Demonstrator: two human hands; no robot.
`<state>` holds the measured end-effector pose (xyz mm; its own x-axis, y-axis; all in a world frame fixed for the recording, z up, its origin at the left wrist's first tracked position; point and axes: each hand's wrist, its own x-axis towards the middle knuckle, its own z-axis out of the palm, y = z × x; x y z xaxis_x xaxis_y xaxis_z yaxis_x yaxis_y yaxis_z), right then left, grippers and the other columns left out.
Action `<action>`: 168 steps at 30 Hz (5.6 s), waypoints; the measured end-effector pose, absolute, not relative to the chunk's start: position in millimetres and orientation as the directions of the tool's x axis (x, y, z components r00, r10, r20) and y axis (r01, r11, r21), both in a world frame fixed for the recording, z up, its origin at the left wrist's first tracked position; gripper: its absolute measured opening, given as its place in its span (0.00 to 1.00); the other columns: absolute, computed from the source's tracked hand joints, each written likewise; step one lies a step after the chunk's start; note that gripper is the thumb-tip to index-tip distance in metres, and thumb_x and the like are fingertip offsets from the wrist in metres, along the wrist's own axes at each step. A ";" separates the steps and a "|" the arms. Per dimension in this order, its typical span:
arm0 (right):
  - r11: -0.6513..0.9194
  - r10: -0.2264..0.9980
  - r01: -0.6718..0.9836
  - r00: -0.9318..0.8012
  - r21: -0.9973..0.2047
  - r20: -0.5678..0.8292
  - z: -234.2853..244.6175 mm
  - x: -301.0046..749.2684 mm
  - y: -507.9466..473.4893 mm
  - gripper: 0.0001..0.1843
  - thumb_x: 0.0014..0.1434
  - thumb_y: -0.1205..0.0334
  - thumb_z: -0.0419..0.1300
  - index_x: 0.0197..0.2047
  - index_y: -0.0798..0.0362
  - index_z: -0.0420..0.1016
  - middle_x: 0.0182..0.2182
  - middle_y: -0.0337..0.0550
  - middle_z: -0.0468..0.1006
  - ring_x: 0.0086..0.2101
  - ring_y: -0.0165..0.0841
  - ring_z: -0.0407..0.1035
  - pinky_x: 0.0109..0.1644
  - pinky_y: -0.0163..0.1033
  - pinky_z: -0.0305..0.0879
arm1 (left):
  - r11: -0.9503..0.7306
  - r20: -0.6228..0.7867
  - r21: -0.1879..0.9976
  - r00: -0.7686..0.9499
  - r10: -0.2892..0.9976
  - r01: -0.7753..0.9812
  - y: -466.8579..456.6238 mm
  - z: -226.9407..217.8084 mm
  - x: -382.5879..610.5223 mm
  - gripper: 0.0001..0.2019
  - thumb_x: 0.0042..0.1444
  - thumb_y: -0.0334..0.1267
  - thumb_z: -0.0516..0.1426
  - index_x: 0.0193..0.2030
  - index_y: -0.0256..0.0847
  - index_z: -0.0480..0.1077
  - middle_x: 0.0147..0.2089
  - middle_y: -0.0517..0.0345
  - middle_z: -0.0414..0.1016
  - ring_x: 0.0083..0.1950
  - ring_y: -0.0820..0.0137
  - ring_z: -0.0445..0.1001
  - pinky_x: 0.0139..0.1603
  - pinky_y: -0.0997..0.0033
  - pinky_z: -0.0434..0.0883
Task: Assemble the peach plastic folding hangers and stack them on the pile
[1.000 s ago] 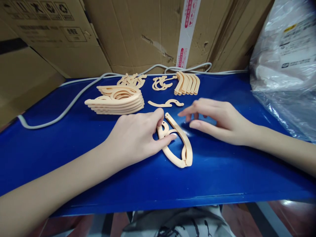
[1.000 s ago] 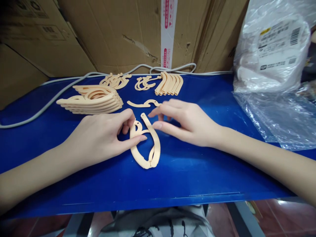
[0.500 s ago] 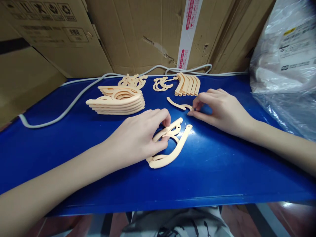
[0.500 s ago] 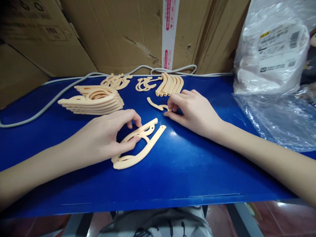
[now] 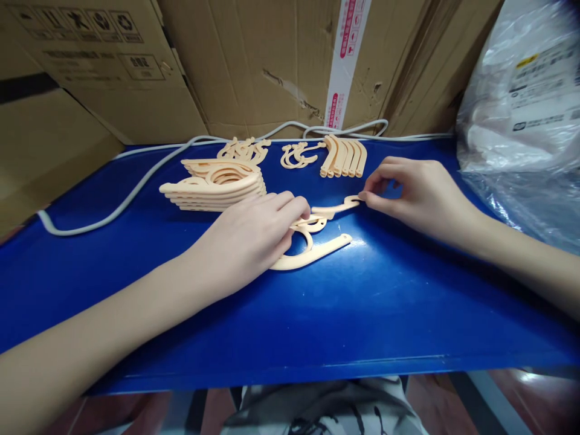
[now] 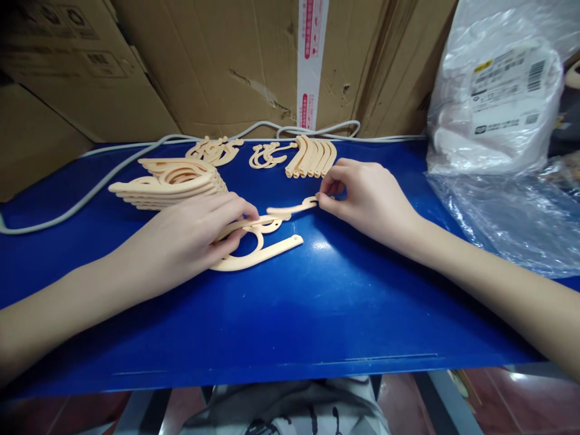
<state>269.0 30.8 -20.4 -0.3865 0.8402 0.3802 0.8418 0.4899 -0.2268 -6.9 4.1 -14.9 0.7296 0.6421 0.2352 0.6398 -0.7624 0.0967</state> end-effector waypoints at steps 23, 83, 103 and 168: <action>0.884 0.455 0.456 -0.784 -0.105 0.422 -26.8 257.3 18.3 0.11 0.67 0.56 0.59 0.41 0.48 0.82 0.38 0.44 0.75 0.39 0.37 0.71 0.44 0.46 0.59 | -0.726 0.330 -0.234 0.755 0.566 0.647 6.6 -18.5 -6.8 0.11 0.64 0.25 0.49 0.43 0.36 0.72 0.39 0.52 0.75 0.39 0.59 0.74 0.38 0.61 0.68; 0.760 0.646 0.629 -0.705 -0.160 0.292 -16.7 262.9 22.8 0.07 0.63 0.66 0.55 0.42 0.48 0.73 0.40 0.43 0.80 0.42 0.40 0.72 0.52 0.48 0.59 | -0.731 0.165 0.288 0.720 0.674 0.618 -3.8 -25.1 2.0 0.07 0.66 0.34 0.47 0.41 0.39 0.65 0.61 0.43 0.67 0.65 0.58 0.64 0.63 0.51 0.65; 0.704 0.709 0.635 -0.606 -0.318 0.360 -29.5 255.4 19.2 0.08 0.61 0.59 0.62 0.35 0.52 0.80 0.42 0.48 0.77 0.45 0.41 0.71 0.50 0.47 0.66 | -0.733 0.167 0.257 0.718 0.676 0.630 -3.7 -29.7 4.3 0.09 0.70 0.39 0.49 0.44 0.37 0.66 0.64 0.42 0.64 0.67 0.57 0.62 0.66 0.51 0.62; 0.527 0.821 0.668 -0.560 -0.525 0.111 -17.7 233.9 -11.0 0.18 0.71 0.48 0.49 0.35 0.51 0.68 0.25 0.37 0.73 0.25 0.30 0.65 0.29 0.36 0.55 | -0.775 0.286 0.272 0.721 0.631 0.571 -3.1 -31.7 4.1 0.16 0.73 0.39 0.44 0.44 0.33 0.70 0.72 0.39 0.59 0.72 0.54 0.57 0.72 0.48 0.59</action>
